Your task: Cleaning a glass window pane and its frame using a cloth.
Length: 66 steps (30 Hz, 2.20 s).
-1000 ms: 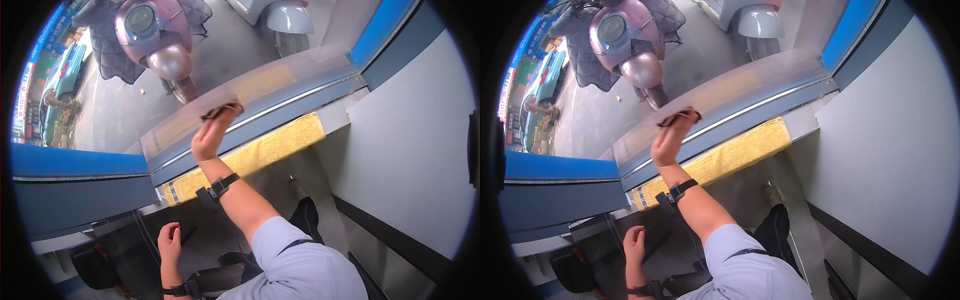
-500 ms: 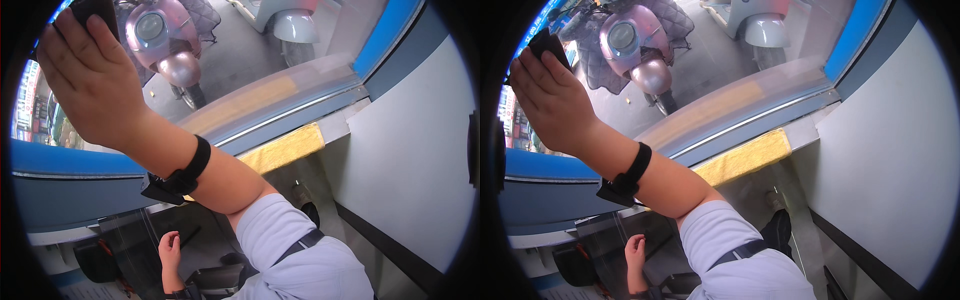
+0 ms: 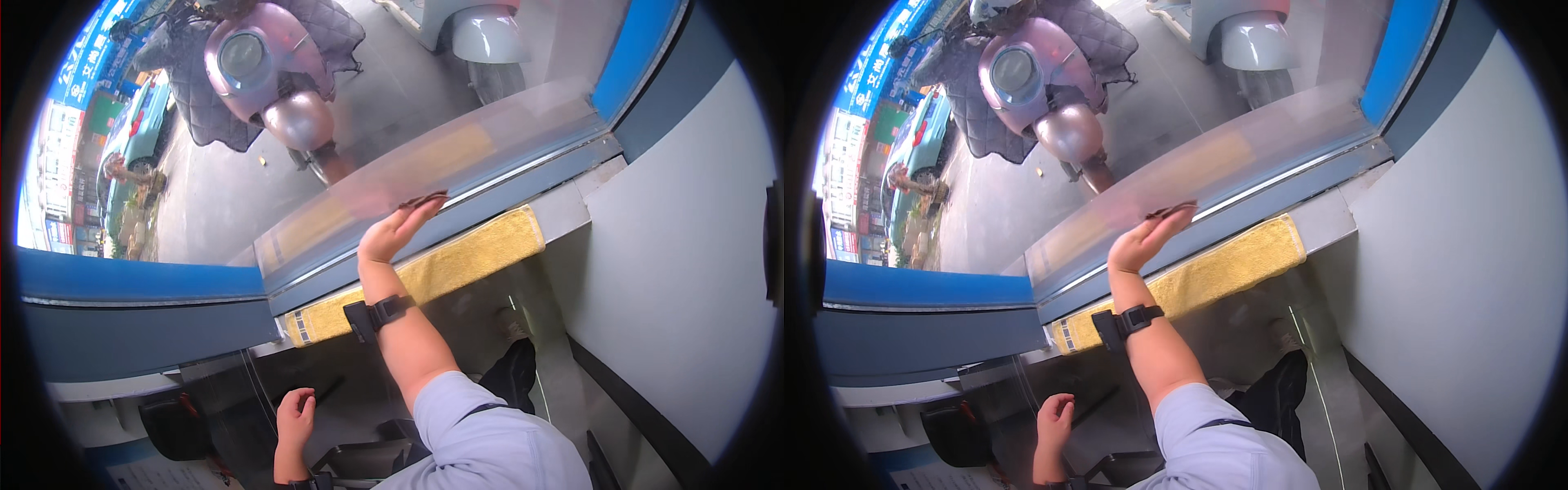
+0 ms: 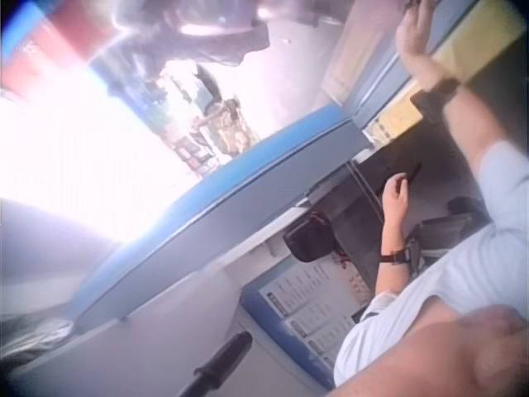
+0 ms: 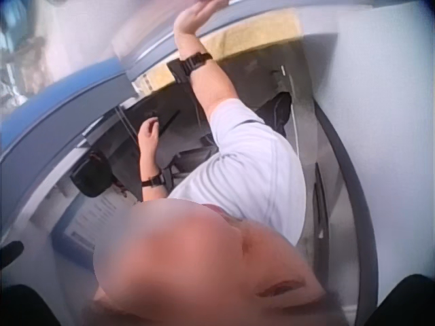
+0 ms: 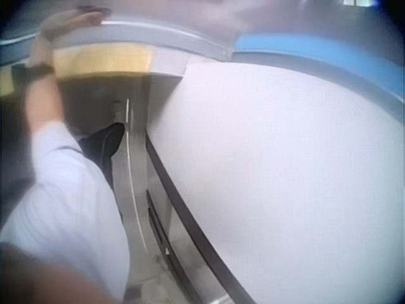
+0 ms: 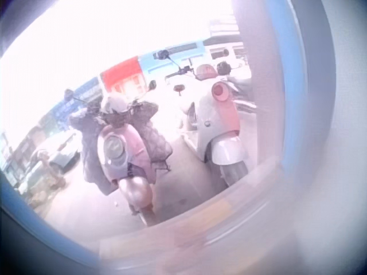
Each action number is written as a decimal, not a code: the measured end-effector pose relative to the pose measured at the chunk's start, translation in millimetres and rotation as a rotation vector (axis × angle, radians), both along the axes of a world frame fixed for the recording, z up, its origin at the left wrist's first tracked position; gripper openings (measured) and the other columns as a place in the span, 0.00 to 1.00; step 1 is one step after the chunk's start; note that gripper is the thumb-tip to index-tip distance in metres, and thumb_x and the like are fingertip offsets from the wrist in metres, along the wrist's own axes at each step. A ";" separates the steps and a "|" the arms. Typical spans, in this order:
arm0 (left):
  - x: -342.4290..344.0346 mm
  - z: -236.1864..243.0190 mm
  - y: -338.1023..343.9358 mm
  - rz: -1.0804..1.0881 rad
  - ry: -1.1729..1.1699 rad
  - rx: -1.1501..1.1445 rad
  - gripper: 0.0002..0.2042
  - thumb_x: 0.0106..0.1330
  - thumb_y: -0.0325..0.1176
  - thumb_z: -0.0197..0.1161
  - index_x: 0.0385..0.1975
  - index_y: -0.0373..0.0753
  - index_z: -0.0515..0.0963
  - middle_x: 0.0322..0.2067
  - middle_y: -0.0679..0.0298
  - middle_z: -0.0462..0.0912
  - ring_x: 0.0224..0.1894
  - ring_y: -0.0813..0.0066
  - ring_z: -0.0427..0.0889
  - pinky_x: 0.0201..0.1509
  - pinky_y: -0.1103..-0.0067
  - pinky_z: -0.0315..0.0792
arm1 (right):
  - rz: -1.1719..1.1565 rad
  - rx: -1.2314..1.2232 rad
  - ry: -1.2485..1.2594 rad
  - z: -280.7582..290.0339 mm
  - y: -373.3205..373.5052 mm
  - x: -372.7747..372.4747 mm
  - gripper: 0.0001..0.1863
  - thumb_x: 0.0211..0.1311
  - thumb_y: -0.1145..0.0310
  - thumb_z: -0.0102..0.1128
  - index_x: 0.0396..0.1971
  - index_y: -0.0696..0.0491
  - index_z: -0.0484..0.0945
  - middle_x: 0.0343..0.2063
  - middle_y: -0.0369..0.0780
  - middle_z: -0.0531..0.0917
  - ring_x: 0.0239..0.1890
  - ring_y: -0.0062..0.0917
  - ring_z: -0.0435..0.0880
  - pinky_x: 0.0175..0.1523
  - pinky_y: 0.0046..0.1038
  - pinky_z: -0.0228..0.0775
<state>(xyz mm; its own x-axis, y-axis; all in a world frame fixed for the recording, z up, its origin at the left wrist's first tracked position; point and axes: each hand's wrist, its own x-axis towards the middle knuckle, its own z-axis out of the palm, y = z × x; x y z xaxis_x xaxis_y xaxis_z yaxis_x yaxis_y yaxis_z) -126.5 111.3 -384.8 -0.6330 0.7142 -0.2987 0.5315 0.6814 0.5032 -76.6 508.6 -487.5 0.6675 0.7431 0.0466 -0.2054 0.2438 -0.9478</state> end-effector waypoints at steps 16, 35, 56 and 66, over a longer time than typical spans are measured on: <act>8.8 17.1 59.1 -0.077 -0.014 0.047 0.08 0.70 0.25 0.63 0.45 0.34 0.82 0.38 0.62 0.85 0.39 0.77 0.84 0.46 0.80 0.78 | -0.040 0.441 -0.497 82.0 45.3 57.6 0.28 0.80 0.65 0.41 0.73 0.65 0.62 0.75 0.56 0.60 0.77 0.58 0.53 0.79 0.52 0.40; 38.0 64.8 88.8 -0.228 -0.005 0.157 0.08 0.69 0.27 0.65 0.45 0.34 0.83 0.39 0.60 0.85 0.37 0.73 0.85 0.44 0.78 0.79 | 0.946 -0.911 0.997 -38.8 32.0 93.1 0.10 0.72 0.74 0.45 0.45 0.61 0.75 0.34 0.53 0.83 0.35 0.49 0.86 0.42 0.55 0.84; 183.6 122.6 -38.1 0.451 0.112 0.322 0.09 0.68 0.33 0.64 0.45 0.39 0.83 0.39 0.60 0.84 0.42 0.65 0.85 0.48 0.73 0.79 | 2.225 -1.052 -0.343 -48.3 -49.0 214.4 0.22 0.53 0.82 0.64 0.51 0.55 0.82 0.41 0.40 0.87 0.43 0.31 0.85 0.51 0.34 0.77; 375.8 121.3 -245.3 1.143 0.267 0.400 0.09 0.68 0.27 0.64 0.46 0.35 0.81 0.39 0.61 0.83 0.41 0.69 0.84 0.46 0.76 0.77 | 2.196 -0.801 -1.496 -32.4 -52.0 144.7 0.10 0.52 0.80 0.66 0.36 0.60 0.83 0.36 0.45 0.85 0.35 0.37 0.87 0.38 0.39 0.77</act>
